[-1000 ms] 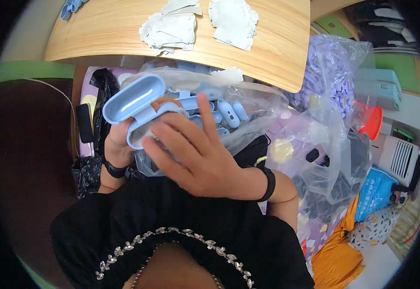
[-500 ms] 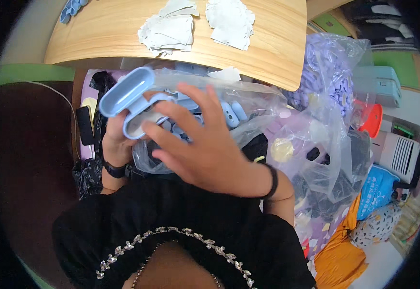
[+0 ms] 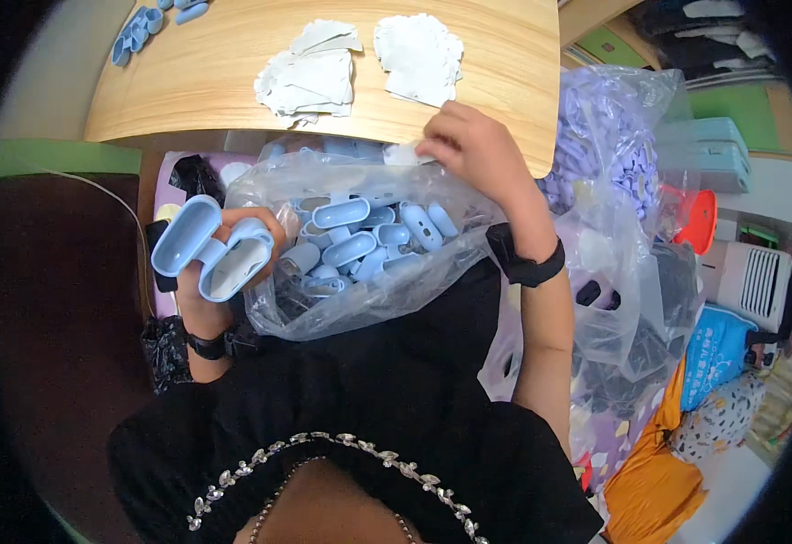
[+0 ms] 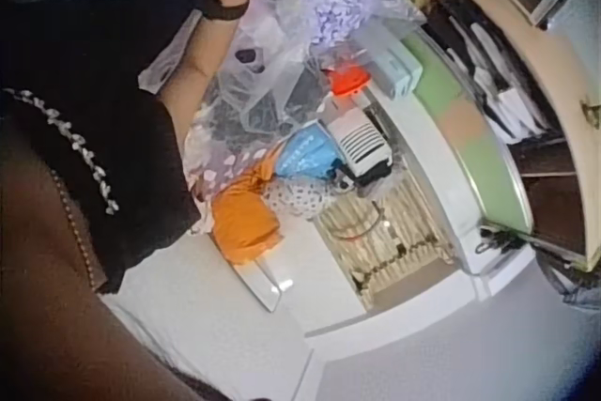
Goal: Cleaning blue earphone cases by wiping them with tissues and placing them in a plastic bag.
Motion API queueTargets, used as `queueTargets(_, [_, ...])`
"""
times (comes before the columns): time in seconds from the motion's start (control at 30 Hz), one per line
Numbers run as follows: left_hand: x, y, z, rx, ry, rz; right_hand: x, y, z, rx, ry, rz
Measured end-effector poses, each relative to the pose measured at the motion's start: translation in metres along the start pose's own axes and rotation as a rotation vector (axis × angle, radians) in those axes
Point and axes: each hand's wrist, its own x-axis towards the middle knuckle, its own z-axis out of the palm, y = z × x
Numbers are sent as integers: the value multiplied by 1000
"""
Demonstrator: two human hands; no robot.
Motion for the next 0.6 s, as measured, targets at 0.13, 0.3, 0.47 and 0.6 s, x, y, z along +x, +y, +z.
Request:
queueTargets(0.13, [11,-4,-3,-135,-13,42,-9,16,-23,-47,85,272])
queueTargets(0.3, [37,12,16,-330,-199,-48,2,0,-46,-366,337,249])
queueTargets(0.47, [45,3,29,-433,-168,-59,80,-67,10,44,265,-231])
queueTargets(0.6, [49,17,43,-343,-28,-125,108,-65,45,1,140,-298])
